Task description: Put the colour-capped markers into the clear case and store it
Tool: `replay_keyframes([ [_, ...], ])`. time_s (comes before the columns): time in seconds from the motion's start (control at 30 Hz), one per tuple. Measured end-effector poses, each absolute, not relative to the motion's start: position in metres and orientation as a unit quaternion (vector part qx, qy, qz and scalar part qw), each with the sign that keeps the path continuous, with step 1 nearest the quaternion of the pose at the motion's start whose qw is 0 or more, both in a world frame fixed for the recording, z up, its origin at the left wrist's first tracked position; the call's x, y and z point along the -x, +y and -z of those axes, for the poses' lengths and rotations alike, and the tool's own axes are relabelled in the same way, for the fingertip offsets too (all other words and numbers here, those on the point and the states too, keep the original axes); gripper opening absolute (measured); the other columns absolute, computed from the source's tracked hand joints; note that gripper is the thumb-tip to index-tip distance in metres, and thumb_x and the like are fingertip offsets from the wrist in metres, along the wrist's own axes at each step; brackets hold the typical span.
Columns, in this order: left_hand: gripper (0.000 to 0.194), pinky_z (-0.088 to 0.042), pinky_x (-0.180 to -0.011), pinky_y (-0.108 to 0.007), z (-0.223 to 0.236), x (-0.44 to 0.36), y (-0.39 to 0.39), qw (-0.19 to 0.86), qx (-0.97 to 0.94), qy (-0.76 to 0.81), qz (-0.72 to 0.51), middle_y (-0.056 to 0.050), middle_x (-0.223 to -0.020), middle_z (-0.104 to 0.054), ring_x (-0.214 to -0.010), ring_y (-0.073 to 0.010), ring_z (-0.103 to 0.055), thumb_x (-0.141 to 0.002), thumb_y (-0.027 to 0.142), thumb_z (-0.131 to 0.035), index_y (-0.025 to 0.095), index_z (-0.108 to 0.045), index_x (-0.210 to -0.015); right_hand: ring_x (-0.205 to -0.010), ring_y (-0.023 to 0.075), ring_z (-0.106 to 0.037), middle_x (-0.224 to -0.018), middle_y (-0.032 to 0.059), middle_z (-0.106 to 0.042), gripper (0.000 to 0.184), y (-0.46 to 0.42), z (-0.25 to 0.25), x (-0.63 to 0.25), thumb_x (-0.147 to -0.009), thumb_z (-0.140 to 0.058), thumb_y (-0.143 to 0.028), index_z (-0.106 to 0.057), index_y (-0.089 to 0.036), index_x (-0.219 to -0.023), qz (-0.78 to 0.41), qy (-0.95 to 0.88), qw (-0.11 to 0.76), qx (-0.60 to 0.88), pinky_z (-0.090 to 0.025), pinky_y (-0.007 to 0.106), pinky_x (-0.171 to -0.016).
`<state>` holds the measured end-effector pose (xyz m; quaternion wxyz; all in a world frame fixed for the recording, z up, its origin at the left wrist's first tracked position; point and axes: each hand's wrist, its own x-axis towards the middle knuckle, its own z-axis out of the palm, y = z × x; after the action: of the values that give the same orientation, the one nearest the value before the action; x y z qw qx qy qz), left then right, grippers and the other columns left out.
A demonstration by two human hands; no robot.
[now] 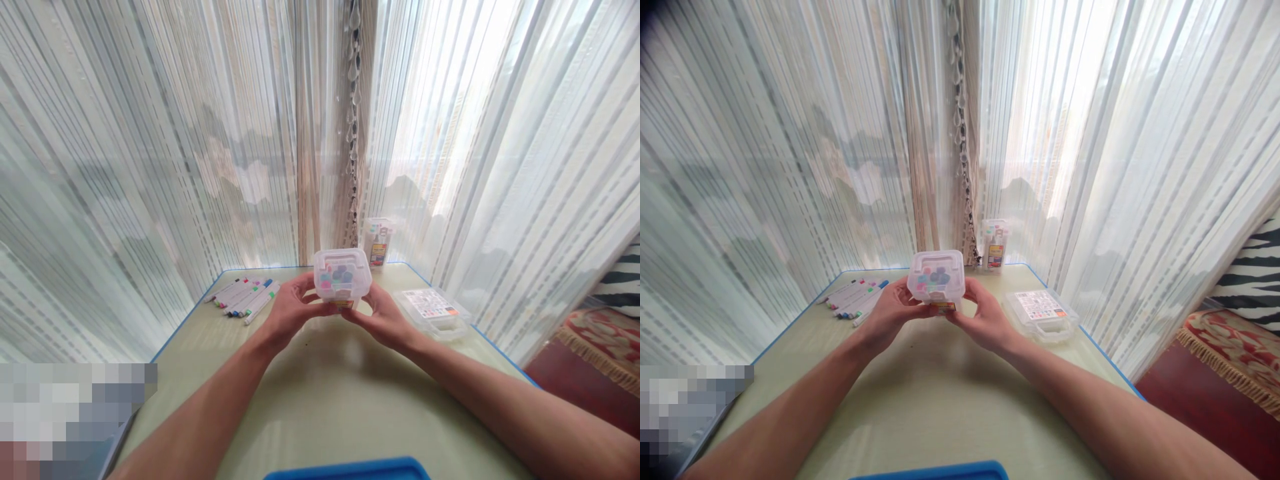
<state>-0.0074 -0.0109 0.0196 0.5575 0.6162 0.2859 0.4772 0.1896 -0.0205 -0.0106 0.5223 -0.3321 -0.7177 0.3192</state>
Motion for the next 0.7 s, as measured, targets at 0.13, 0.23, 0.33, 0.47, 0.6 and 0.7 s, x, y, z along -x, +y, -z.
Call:
replay_keyframes([
  [0.13, 0.050, -0.047, -0.094, -0.045, -0.0197, 0.0073, -0.0114, 0.548, -0.620, 0.287, -0.482, -0.010, -0.107, -0.072, -0.102, -0.0277, -0.065, -0.058, 0.019, -0.087, 0.017, -0.069, -0.105, -0.110, 0.0276, -0.062, -0.118, 0.0110, -0.067, 0.044, -0.0205, 0.0120, -0.1903, -0.079, -0.074, -0.035, -0.057, -0.019, -0.117, -0.309, -0.719, 0.521, 0.342, -0.047, 0.045, -0.097],
  [0.23, 0.052, -0.046, -0.095, -0.045, -0.0193, 0.0073, -0.0107, 0.544, -0.625, 0.284, -0.482, -0.010, -0.108, -0.072, -0.103, -0.0278, -0.064, -0.057, 0.021, -0.087, 0.017, -0.069, -0.106, -0.110, 0.0278, -0.062, -0.117, 0.0108, -0.067, 0.043, -0.0205, 0.0126, -0.1904, -0.079, -0.074, -0.036, -0.058, -0.019, -0.116, -0.304, -0.720, 0.519, 0.346, -0.047, 0.045, -0.097],
  [0.33, 0.053, -0.044, -0.097, -0.044, -0.0191, 0.0077, -0.0090, 0.539, -0.634, 0.279, -0.478, -0.012, -0.114, -0.070, -0.109, -0.0291, -0.062, -0.058, 0.023, -0.087, 0.016, -0.069, -0.108, -0.107, 0.0264, -0.063, -0.115, 0.0102, -0.067, 0.041, -0.0206, 0.0127, -0.1900, -0.080, -0.073, -0.035, -0.058, -0.019, -0.116, -0.296, -0.722, 0.526, 0.338, -0.048, 0.044, -0.096],
  [0.47, 0.051, -0.043, -0.099, -0.044, -0.0193, 0.0078, -0.0064, 0.536, -0.636, 0.265, -0.487, -0.014, -0.118, -0.068, -0.113, -0.0294, -0.060, -0.063, 0.029, -0.085, 0.015, -0.068, -0.109, -0.105, 0.0252, -0.063, -0.112, 0.0093, -0.067, 0.042, -0.0212, 0.0122, -0.1897, -0.081, -0.072, -0.037, -0.059, -0.020, -0.117, -0.312, -0.720, 0.524, 0.332, -0.048, 0.044, -0.095],
  [0.6, 0.053, -0.045, -0.096, -0.044, -0.0179, 0.0081, -0.0050, 0.557, -0.629, 0.260, -0.477, -0.013, -0.111, -0.071, -0.106, -0.0285, -0.063, -0.071, 0.034, -0.080, 0.016, -0.065, -0.118, -0.098, 0.0248, -0.065, -0.108, 0.0091, -0.069, 0.044, -0.0242, 0.0093, -0.1880, -0.078, -0.075, -0.042, -0.061, -0.020, -0.113, -0.375, -0.682, 0.517, 0.355, -0.050, 0.045, -0.090],
  [0.7, 0.057, -0.047, -0.092, -0.043, -0.0147, 0.0088, -0.0043, 0.569, -0.626, 0.280, -0.454, -0.013, -0.109, -0.071, -0.101, -0.0277, -0.065, -0.072, 0.039, -0.078, 0.018, -0.062, -0.123, -0.095, 0.0249, -0.066, -0.104, 0.0099, -0.071, 0.045, -0.0276, 0.0045, -0.1851, -0.077, -0.074, -0.045, -0.063, -0.018, -0.111, -0.444, -0.636, 0.521, 0.357, -0.051, 0.044, -0.087],
])
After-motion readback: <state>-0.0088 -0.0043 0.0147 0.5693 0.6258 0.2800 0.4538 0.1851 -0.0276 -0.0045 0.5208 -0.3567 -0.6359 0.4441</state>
